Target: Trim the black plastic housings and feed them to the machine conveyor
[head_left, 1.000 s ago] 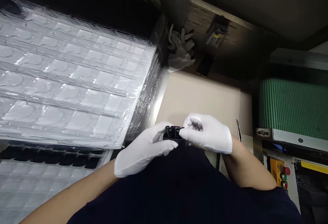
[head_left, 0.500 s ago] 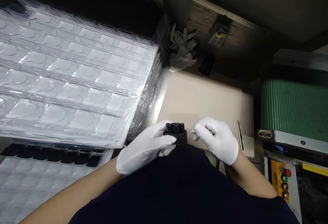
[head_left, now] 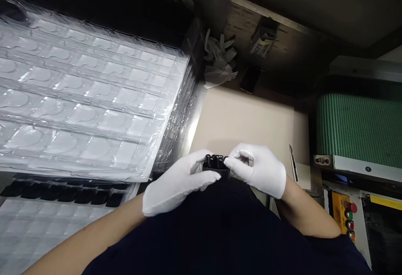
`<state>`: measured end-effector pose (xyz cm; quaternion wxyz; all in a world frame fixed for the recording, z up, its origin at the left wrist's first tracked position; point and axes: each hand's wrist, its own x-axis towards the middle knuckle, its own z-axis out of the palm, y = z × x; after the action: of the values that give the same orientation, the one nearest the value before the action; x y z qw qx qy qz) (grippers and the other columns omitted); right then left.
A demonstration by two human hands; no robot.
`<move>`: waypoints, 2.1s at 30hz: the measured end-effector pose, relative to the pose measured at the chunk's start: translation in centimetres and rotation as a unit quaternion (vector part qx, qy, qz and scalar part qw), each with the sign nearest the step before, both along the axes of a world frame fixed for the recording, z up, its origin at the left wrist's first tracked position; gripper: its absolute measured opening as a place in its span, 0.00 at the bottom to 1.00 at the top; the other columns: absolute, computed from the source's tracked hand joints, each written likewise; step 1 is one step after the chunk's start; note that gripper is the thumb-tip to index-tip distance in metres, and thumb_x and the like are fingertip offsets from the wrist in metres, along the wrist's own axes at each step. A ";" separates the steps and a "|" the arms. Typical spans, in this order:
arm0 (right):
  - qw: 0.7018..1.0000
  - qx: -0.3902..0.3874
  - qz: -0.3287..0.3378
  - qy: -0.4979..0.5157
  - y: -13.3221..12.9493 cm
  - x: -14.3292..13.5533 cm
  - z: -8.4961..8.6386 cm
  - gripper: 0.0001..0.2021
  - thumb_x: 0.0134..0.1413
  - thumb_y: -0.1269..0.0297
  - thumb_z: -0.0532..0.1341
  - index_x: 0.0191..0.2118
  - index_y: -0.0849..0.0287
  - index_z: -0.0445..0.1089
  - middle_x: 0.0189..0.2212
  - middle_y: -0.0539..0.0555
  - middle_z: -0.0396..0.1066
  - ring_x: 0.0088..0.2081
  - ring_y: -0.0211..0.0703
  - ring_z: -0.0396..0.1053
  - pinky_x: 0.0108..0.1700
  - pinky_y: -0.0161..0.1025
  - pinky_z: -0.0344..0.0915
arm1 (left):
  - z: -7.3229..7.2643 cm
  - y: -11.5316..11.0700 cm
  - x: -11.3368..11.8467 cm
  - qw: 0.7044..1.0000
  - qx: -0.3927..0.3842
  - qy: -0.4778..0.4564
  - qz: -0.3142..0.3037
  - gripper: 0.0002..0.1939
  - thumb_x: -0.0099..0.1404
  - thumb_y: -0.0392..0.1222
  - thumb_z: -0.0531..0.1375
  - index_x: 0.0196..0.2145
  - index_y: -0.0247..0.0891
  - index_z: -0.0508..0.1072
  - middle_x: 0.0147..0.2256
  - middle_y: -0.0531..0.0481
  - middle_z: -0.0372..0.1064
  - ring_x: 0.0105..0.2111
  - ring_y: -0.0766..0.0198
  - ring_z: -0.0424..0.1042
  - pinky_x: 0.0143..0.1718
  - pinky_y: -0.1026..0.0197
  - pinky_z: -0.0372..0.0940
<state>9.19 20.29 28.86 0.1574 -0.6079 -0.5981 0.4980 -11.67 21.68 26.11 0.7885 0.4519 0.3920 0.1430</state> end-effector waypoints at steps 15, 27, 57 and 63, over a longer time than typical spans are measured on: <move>0.991 -0.039 -0.077 0.102 -0.4 0.4 0.2 0.15 0.64 0.60 0.55 0.27 0.57 0.69 0.22 0.47 0.72 0.25 0.35 0.73 0.33 0.34 0.68 | -0.2 0.0 0.1 0.996 -0.035 -0.087 0.004 0.17 0.66 0.54 0.59 0.38 0.36 0.64 0.22 0.57 0.56 0.23 0.68 0.54 0.27 0.60 0.49; 0.997 0.006 -0.027 0.066 -0.6 0.9 0.0 0.12 0.61 0.64 0.56 0.26 0.56 0.68 0.26 0.48 0.72 0.30 0.36 0.72 0.34 0.34 0.67 | 0.1 0.2 0.4 0.995 -0.024 -0.096 0.018 0.17 0.67 0.54 0.57 0.37 0.36 0.63 0.22 0.57 0.56 0.23 0.68 0.53 0.27 0.59 0.48; 0.999 0.018 0.028 0.021 -1.1 -0.2 0.0 0.11 0.58 0.57 0.61 0.29 0.55 0.62 0.25 0.45 0.67 0.26 0.35 0.65 0.28 0.33 0.61 | -1.8 -0.3 0.6 0.976 -0.057 -0.190 0.084 0.16 0.63 0.49 0.65 0.42 0.35 0.71 0.32 0.48 0.67 0.30 0.63 0.65 0.32 0.59 0.59; 0.991 0.034 0.030 0.127 -1.2 0.3 0.1 0.08 0.63 0.68 0.51 0.34 0.56 0.65 0.31 0.48 0.71 0.32 0.37 0.71 0.37 0.36 0.67 | -1.7 -0.1 0.8 0.976 -0.033 -0.199 0.078 0.15 0.63 0.49 0.64 0.40 0.33 0.72 0.30 0.48 0.68 0.30 0.62 0.65 0.33 0.58 0.59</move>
<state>9.49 19.13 28.93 0.2377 -0.5161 -0.6078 0.5547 -10.88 21.58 24.39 0.8516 0.3559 0.2661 0.2780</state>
